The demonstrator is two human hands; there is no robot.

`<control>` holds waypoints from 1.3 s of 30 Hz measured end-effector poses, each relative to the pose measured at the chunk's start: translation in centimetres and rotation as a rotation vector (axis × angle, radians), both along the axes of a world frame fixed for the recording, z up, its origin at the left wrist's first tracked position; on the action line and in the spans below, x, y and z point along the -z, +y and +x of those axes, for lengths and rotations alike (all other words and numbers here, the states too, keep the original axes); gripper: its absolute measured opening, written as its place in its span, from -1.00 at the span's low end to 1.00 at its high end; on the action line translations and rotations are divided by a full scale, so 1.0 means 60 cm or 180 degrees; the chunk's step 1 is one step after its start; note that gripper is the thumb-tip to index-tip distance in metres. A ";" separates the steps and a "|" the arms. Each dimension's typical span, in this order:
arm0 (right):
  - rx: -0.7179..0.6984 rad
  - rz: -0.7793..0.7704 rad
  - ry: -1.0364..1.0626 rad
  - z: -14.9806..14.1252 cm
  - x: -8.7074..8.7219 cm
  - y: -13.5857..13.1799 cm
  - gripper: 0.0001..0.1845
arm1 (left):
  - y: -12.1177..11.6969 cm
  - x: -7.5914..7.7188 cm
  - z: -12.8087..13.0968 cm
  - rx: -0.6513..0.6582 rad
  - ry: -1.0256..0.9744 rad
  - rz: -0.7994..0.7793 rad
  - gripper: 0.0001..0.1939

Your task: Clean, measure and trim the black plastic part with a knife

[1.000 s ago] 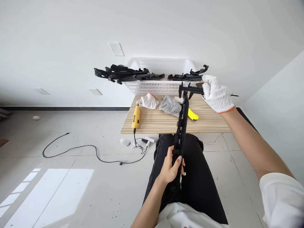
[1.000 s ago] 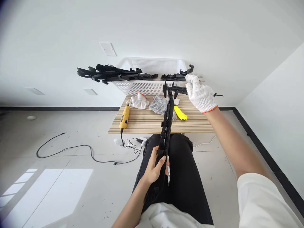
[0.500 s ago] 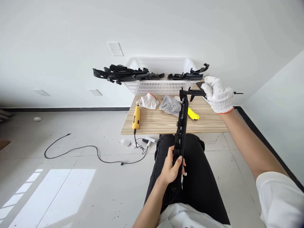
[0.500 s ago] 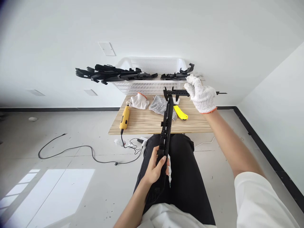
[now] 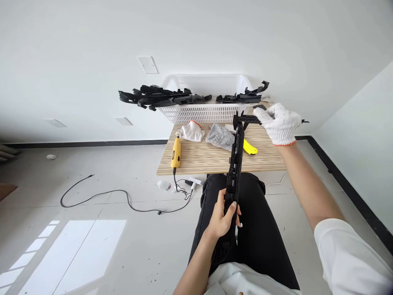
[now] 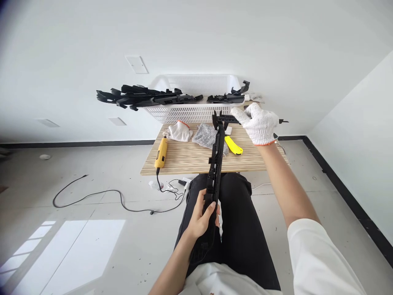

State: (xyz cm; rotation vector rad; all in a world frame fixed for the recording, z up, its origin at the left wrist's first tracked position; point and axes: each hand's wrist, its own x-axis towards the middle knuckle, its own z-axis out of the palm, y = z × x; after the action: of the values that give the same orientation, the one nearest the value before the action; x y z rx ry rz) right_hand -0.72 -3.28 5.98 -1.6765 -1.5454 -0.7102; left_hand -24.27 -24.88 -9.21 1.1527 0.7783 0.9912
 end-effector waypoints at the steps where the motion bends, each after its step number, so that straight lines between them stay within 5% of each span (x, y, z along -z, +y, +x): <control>1: 0.0028 0.0018 0.0001 -0.002 -0.001 0.000 -0.37 | 0.000 0.000 0.000 0.0003 -0.0003 -0.0003 -0.65; 20: 0.0074 0.0430 0.0244 -0.010 0.010 0.009 -0.41 | 0.000 -0.002 -0.004 0.0038 -0.0055 -0.0039 -0.69; 30: 0.0147 0.0246 0.0298 -0.013 0.009 0.007 -0.44 | -0.001 -0.001 -0.004 0.0025 -0.0063 -0.0108 -0.68; 39: -0.0313 0.0094 0.0295 -0.029 0.008 -0.024 -0.52 | 0.000 -0.005 -0.004 -0.0008 -0.0174 -0.0068 -0.72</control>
State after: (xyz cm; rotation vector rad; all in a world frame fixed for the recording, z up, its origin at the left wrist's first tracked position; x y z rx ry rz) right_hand -2.44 -4.72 5.50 -1.5781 -1.5336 -0.5932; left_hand -24.50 -24.89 -8.93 1.1022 0.7452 1.0103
